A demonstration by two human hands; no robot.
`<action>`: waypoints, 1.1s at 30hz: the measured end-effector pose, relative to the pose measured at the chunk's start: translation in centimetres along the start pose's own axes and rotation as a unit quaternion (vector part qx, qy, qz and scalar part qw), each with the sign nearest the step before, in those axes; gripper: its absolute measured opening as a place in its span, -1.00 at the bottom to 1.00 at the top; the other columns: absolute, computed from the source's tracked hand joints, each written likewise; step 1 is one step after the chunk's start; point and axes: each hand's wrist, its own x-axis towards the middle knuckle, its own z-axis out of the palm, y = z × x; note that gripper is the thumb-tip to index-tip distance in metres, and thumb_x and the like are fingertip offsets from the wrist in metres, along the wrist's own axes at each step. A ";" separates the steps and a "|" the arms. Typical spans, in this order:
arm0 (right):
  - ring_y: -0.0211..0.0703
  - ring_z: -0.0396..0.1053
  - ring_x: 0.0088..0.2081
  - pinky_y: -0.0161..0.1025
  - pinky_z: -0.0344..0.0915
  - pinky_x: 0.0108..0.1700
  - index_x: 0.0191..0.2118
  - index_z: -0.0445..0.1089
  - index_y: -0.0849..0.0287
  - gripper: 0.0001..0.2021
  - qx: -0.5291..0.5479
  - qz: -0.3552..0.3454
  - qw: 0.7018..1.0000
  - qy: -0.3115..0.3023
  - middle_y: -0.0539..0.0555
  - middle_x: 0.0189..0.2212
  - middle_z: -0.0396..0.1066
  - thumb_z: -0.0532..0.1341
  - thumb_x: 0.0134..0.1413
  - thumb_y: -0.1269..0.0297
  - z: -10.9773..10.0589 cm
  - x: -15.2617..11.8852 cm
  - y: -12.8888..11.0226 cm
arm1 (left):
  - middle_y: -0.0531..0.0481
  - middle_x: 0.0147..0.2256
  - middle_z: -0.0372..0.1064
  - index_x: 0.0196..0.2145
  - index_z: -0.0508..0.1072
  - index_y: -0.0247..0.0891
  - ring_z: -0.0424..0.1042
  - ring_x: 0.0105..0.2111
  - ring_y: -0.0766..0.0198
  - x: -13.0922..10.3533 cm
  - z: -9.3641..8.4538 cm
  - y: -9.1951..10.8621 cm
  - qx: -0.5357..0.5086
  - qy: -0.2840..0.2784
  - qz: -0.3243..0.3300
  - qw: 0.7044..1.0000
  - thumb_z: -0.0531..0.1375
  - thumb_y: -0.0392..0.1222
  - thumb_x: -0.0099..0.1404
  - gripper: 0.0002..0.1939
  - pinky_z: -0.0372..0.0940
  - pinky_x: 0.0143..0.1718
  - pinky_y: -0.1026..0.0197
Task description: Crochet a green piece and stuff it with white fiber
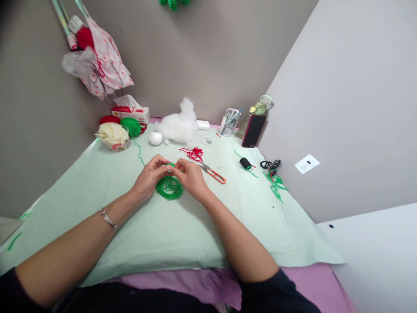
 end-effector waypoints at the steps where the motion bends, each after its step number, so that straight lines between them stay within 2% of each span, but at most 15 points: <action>1: -0.25 0.00 -0.51 -0.25 -0.09 -0.44 -0.51 0.25 0.10 -0.60 0.004 0.006 1.000 0.004 -0.10 -0.62 0.11 0.28 0.09 -0.09 -0.1 0.1 0.1 | 0.11 -0.37 0.45 -0.37 0.40 -0.20 0.49 -0.36 0.28 0.0 0.0 0.0 -0.003 -0.009 -0.004 1.000 0.38 -0.13 0.13 -0.77 0.41 -0.21 0.19; 4: -0.26 0.02 -0.52 -0.25 -0.06 -0.45 -0.51 0.26 0.10 -0.60 0.017 0.019 1.000 0.004 -0.08 -0.61 0.18 0.27 0.08 -0.11 -0.7 0.1 0.0 | 0.07 -0.32 0.49 -0.29 0.41 -0.21 0.54 -0.32 0.24 -0.1 -0.1 -0.1 -0.002 -0.032 -0.018 0.999 0.44 -0.05 0.11 -0.67 0.41 -0.20 0.18; 7: -0.25 0.11 -0.50 -0.26 0.04 -0.43 -0.47 0.31 0.13 -0.70 0.034 0.019 0.999 -0.026 -0.05 -0.55 0.29 0.23 0.13 0.02 -1.2 -0.1 -0.5 | 0.05 -0.33 0.50 -0.27 0.40 -0.21 0.56 -0.33 0.21 0.0 -0.3 -0.3 0.007 -0.035 -0.024 0.999 0.46 -0.03 0.09 -0.62 0.39 -0.26 0.19; 10: -0.25 0.16 -0.48 -0.27 0.09 -0.40 -0.41 0.36 0.14 -0.81 0.040 0.017 0.998 -0.054 -0.06 -0.53 0.30 0.16 0.16 0.18 -1.0 -0.4 -0.8 | 0.08 -0.37 0.47 -0.33 0.38 -0.22 0.52 -0.39 0.26 0.3 -0.4 -0.5 0.023 -0.020 -0.012 0.999 0.45 -0.09 0.11 -0.67 0.37 -0.30 0.22; 13: -0.23 0.16 -0.47 -0.27 0.07 -0.40 -0.43 0.35 0.14 -0.86 0.036 0.019 0.998 -0.046 -0.07 -0.56 0.26 0.13 0.14 0.29 0.1 -0.6 -0.6 | 0.13 -0.42 0.41 -0.37 0.38 -0.24 0.43 -0.44 0.33 0.6 -0.4 -0.7 0.048 0.007 0.013 0.999 0.41 -0.23 0.17 -0.76 0.35 -0.33 0.25; 17: -0.20 0.17 -0.49 -0.25 0.06 -0.40 -0.44 0.36 0.12 -0.86 0.023 0.015 0.999 -0.031 -0.07 -0.59 0.25 0.13 0.13 0.33 1.0 -0.6 0.0 | 0.09 -0.37 0.39 -0.32 0.43 -0.30 0.38 -0.43 0.34 0.9 -0.4 -1.0 0.067 0.031 0.027 0.997 0.31 -0.24 0.36 -0.86 0.37 -0.36 0.23; 19: -0.18 0.20 -0.46 -0.23 0.11 -0.35 -0.46 0.39 0.12 -0.86 0.014 0.002 1.000 -0.025 -0.05 -0.58 0.28 0.19 0.11 0.33 0.5 -0.4 0.0 | 0.09 -0.37 0.42 -0.33 0.42 -0.29 0.41 -0.43 0.33 0.8 -0.6 -0.9 0.059 0.028 0.019 0.998 0.33 -0.23 0.33 -0.84 0.38 -0.35 0.22; 21: -0.11 0.30 -0.31 -0.19 0.19 -0.22 -0.48 0.40 0.11 -0.87 0.012 -0.023 1.000 -0.007 0.02 -0.46 0.39 0.27 0.07 0.30 -0.4 -0.3 -0.3 | 0.10 -0.37 0.44 -0.36 0.39 -0.25 0.46 -0.43 0.31 0.7 -0.7 -0.7 0.040 0.024 0.007 0.999 0.39 -0.22 0.21 -0.78 0.39 -0.32 0.22; 24: -0.03 0.36 -0.02 -0.15 0.26 -0.03 -0.48 0.34 0.11 -0.79 0.039 -0.060 0.997 0.008 0.12 -0.13 0.48 0.30 0.10 0.19 -1.6 -0.2 -1.0 | 0.12 -0.40 0.45 -0.38 0.36 -0.21 0.50 -0.44 0.29 0.5 -0.7 -0.3 0.009 0.018 -0.014 1.000 0.42 -0.17 0.09 -0.72 0.40 -0.29 0.20; 26: -0.08 0.42 -0.08 -0.16 0.31 -0.07 -0.45 0.26 0.11 -0.75 0.063 -0.064 0.996 -0.004 0.13 -0.07 0.48 0.21 0.19 0.12 -1.8 -0.3 -1.2 | 0.12 -0.43 0.44 -0.39 0.37 -0.20 0.50 -0.43 0.28 0.3 -0.4 -0.1 -0.005 0.013 -0.028 1.000 0.41 -0.17 0.08 -0.73 0.42 -0.28 0.18; 29: -0.23 0.38 -0.38 -0.20 0.31 -0.28 -0.30 0.23 0.09 -0.81 0.070 -0.047 0.996 -0.014 0.11 -0.12 0.47 0.12 0.24 0.10 -1.6 -0.4 -1.0 | 0.12 -0.45 0.44 -0.40 0.37 -0.20 0.50 -0.42 0.27 0.0 0.0 0.1 -0.021 0.008 -0.040 0.999 0.40 -0.18 0.07 -0.74 0.43 -0.26 0.17; 31: -0.27 0.29 -0.43 -0.23 0.25 -0.33 -0.19 0.26 0.10 -0.82 0.048 -0.040 0.998 -0.006 0.08 -0.13 0.45 0.18 0.19 0.13 -1.3 -0.4 -0.7 | 0.12 -0.43 0.45 -0.41 0.37 -0.20 0.49 -0.42 0.28 -0.1 0.1 0.2 -0.029 0.011 -0.040 0.999 0.40 -0.20 0.07 -0.75 0.43 -0.26 0.17; 33: -0.26 0.24 -0.41 -0.24 0.18 -0.31 -0.21 0.30 0.10 -0.82 0.012 -0.037 0.999 -0.007 0.03 -0.22 0.44 0.27 0.10 0.20 -1.2 -0.4 -0.4 | 0.12 -0.42 0.45 -0.41 0.36 -0.20 0.48 -0.41 0.30 -0.1 0.2 0.2 -0.036 0.019 -0.035 0.999 0.39 -0.21 0.06 -0.75 0.42 -0.26 0.19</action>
